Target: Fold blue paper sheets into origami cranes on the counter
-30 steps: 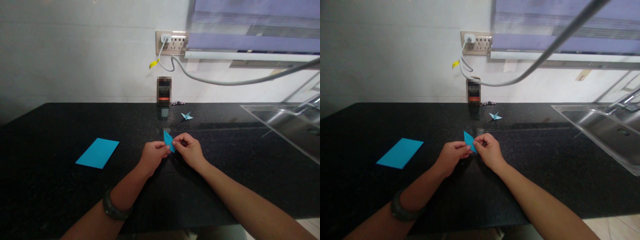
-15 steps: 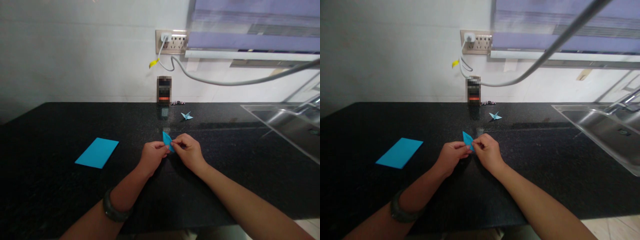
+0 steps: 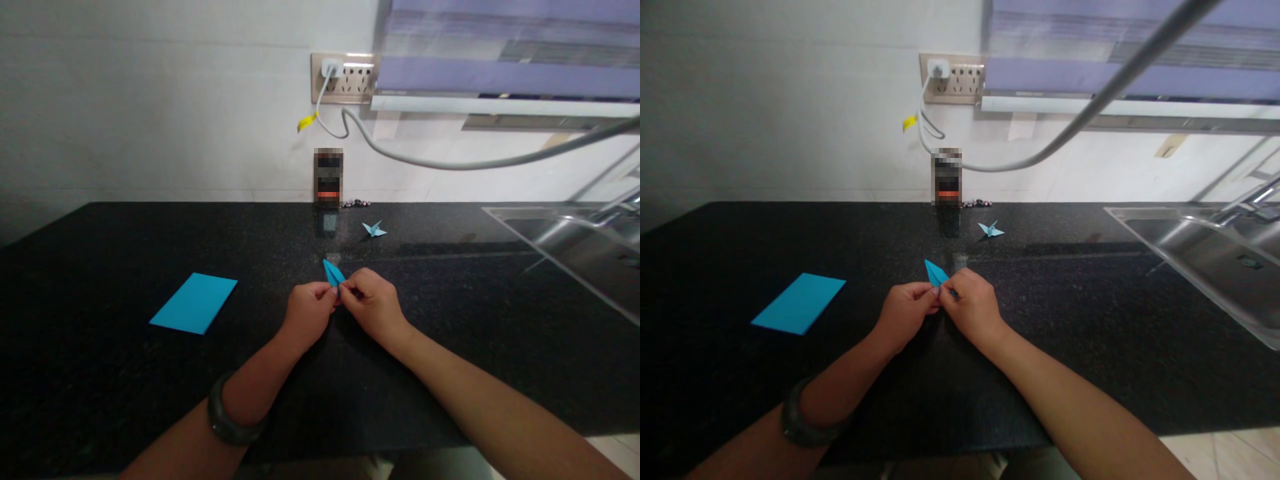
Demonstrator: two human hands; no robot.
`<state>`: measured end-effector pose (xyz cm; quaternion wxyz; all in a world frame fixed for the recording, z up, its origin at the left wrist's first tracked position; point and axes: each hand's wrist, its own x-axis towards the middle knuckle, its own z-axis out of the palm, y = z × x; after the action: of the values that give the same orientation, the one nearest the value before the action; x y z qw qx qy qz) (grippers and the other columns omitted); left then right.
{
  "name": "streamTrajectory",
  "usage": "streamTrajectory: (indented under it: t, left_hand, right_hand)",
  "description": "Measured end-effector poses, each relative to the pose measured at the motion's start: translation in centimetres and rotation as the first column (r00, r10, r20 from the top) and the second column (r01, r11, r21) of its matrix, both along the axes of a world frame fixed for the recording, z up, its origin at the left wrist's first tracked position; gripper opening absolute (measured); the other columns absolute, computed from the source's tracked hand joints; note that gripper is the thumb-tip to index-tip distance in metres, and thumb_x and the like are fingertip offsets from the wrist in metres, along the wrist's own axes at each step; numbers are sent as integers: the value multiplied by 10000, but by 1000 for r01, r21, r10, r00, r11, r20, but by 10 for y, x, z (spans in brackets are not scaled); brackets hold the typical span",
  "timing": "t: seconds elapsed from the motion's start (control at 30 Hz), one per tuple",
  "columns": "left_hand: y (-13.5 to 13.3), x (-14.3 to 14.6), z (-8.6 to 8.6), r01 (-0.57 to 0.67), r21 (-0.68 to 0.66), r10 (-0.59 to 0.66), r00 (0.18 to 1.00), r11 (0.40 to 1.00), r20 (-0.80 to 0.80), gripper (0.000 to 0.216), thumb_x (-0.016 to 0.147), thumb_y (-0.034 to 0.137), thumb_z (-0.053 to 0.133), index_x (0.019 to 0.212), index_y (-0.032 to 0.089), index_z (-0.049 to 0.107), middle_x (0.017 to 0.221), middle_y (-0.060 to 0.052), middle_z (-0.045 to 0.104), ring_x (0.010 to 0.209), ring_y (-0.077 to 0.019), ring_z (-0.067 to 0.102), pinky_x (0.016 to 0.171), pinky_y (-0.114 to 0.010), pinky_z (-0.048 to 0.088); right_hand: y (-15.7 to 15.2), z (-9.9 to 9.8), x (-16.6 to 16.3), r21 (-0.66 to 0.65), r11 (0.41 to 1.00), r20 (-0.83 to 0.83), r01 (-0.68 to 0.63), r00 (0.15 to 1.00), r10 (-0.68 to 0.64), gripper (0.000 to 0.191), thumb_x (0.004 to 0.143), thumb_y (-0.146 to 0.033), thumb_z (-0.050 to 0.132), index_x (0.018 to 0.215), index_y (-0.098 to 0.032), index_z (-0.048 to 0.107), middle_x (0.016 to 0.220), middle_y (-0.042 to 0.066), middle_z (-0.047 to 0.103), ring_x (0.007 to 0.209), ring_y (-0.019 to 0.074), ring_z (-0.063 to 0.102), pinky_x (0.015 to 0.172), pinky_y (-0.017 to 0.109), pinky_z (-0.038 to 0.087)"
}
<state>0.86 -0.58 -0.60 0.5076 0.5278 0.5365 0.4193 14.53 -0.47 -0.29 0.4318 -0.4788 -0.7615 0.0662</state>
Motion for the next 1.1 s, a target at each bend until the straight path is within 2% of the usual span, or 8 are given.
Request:
streamTrajectory:
  t: [0.23,0.37,0.47,0.67,1.1]
  left_hand:
    - [1,0,2,42,-24,-40,996,999,75,179,773,219,506,789,124,657,700,-45,675,693,-144,646,678,-274,522]
    - [2,-2,1,53,50,-47,992,997,-115,194,780,236,482,740,132,641,710,-57,670,666,-154,633,633,-278,509]
    - [2,-4,2,74,150,-22,948,986,-319,214,783,239,464,674,148,624,674,-44,654,628,-149,607,603,-267,474]
    - [0,-7,9,129,227,4,862,965,-507,228,791,202,444,648,161,618,616,-11,619,606,-129,562,575,-236,391]
    - [-3,-7,11,183,249,-2,808,951,-589,231,802,213,438,653,169,609,643,-18,623,617,-134,546,597,-243,368]
  right_hand:
    - [0,0,-1,67,997,169,-38,985,27,190,828,-187,501,813,-147,686,787,75,669,724,155,611,686,252,483]
    - [-1,2,-1,36,999,233,-35,972,25,211,835,-195,491,803,-155,696,802,71,675,728,161,617,684,257,489]
    - [-3,3,-1,4,998,239,-58,970,56,221,838,-198,485,808,-153,699,808,73,676,732,160,621,685,255,494]
    - [-1,-1,1,-41,995,183,-87,979,93,178,805,-185,531,846,-176,704,829,64,688,738,151,638,698,249,511]
    - [2,-3,3,-144,979,-92,-144,987,131,163,762,-138,573,762,-214,717,743,30,697,681,134,639,655,244,505]
